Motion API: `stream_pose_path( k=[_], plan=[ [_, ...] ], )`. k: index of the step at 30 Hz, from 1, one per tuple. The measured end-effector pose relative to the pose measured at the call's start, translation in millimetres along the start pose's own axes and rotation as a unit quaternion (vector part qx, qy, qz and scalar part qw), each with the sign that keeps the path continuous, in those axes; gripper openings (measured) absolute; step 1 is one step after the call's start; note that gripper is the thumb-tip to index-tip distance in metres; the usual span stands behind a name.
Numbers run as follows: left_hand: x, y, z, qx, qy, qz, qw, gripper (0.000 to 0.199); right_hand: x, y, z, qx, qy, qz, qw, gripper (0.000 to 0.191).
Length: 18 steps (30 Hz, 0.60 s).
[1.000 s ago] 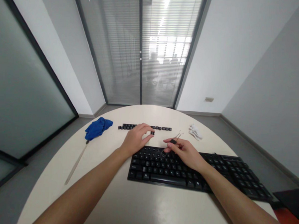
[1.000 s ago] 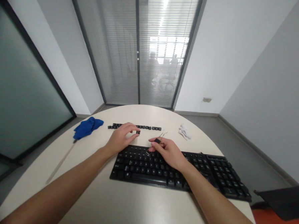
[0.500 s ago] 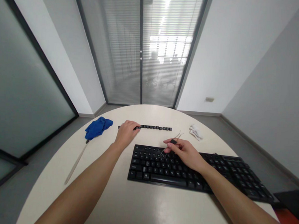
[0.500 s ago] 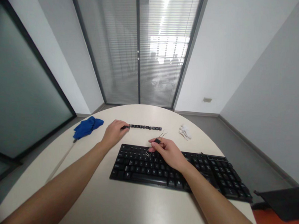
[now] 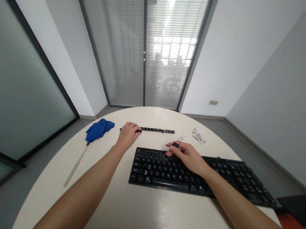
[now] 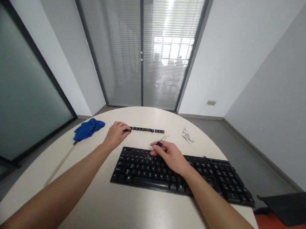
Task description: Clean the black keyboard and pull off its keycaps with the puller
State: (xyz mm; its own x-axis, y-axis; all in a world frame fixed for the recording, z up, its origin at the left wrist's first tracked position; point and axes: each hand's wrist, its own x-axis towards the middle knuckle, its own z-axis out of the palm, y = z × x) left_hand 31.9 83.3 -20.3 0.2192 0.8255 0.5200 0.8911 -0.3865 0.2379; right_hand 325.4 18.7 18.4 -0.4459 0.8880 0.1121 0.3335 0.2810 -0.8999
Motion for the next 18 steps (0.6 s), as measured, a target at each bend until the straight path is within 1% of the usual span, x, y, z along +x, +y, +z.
stream_pose_path(
  k=[6, 18],
  plan=[
    [-0.7, -3.2, 3.5, 0.017, 0.009, -0.004, 1.0, 0.015, 0.0, 0.5, 1.2, 0.007, -0.002, 0.007, 1.0, 0.04],
    [0.4, -1.0, 2.2, 0.016, 0.003, -0.013, 1.0, 0.01, -0.4, 0.7, 1.8, 0.01, 0.0, 0.004, 1.0, 0.039]
  ],
)
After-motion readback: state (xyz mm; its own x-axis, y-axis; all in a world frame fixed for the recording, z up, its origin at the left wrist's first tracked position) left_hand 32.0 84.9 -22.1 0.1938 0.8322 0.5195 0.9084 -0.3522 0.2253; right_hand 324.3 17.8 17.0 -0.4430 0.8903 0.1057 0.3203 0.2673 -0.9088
